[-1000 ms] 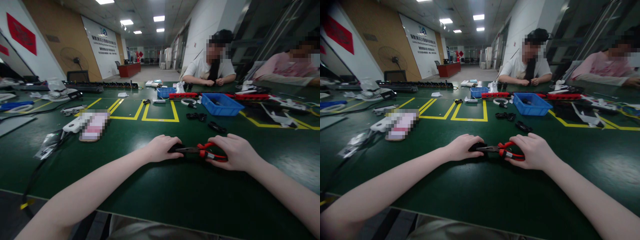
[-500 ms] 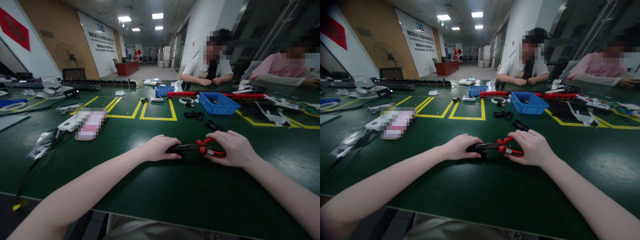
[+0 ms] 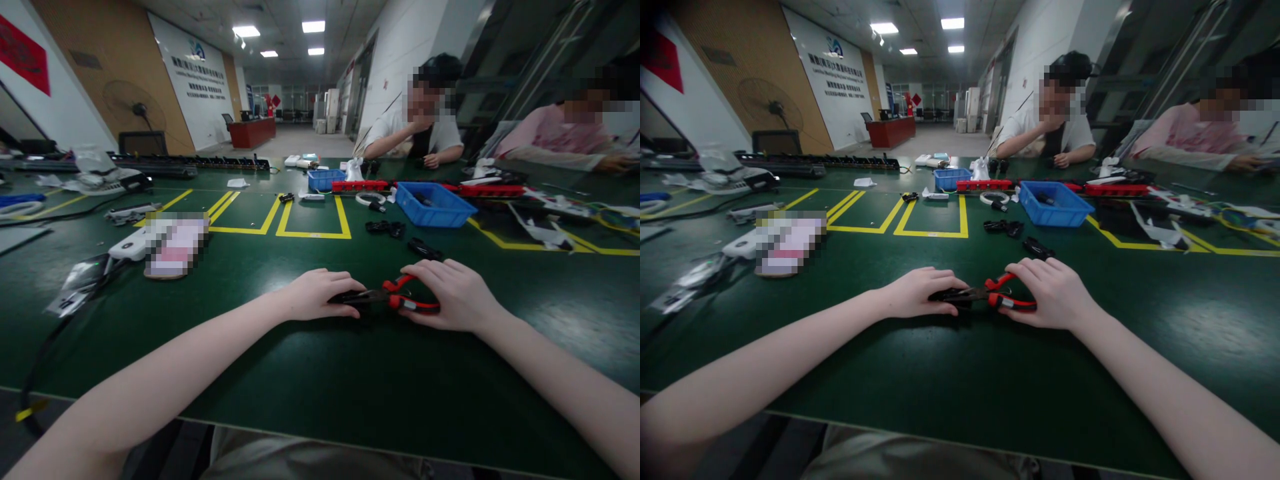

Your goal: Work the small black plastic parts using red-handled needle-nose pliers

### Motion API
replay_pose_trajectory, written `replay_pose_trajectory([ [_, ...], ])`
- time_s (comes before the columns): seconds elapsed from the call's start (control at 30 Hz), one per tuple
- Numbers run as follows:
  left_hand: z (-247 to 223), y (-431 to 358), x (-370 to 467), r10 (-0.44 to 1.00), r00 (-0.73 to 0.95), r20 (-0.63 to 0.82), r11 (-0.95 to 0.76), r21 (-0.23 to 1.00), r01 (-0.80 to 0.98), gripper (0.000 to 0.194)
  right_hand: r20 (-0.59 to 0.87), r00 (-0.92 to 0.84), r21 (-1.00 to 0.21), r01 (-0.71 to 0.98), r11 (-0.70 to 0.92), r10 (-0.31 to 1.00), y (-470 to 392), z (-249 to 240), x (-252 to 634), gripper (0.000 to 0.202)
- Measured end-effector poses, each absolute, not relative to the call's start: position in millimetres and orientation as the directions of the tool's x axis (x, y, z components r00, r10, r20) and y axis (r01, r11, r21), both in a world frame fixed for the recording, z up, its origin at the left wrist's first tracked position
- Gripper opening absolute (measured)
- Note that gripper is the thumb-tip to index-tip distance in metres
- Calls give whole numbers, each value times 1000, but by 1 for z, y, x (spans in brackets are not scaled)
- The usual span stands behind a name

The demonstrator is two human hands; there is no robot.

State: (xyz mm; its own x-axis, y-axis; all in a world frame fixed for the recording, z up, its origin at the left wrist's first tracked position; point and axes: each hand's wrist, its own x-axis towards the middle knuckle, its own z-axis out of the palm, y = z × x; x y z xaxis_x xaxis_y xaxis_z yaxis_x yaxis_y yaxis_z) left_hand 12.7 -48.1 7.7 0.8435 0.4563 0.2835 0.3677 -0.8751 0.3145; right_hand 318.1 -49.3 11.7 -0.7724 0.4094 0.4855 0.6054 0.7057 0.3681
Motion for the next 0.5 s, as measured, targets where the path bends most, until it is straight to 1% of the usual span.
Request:
replay_pose_trajectory([
  [0.3,11,-50,12,459,849,261,-865,347,361,39,470,-777,363,603,710,419,-49,11,320,52],
  [0.5,13,-50,13,473,850,233,-854,359,376,37,453,-763,306,618,724,460,-49,10,320,51],
])
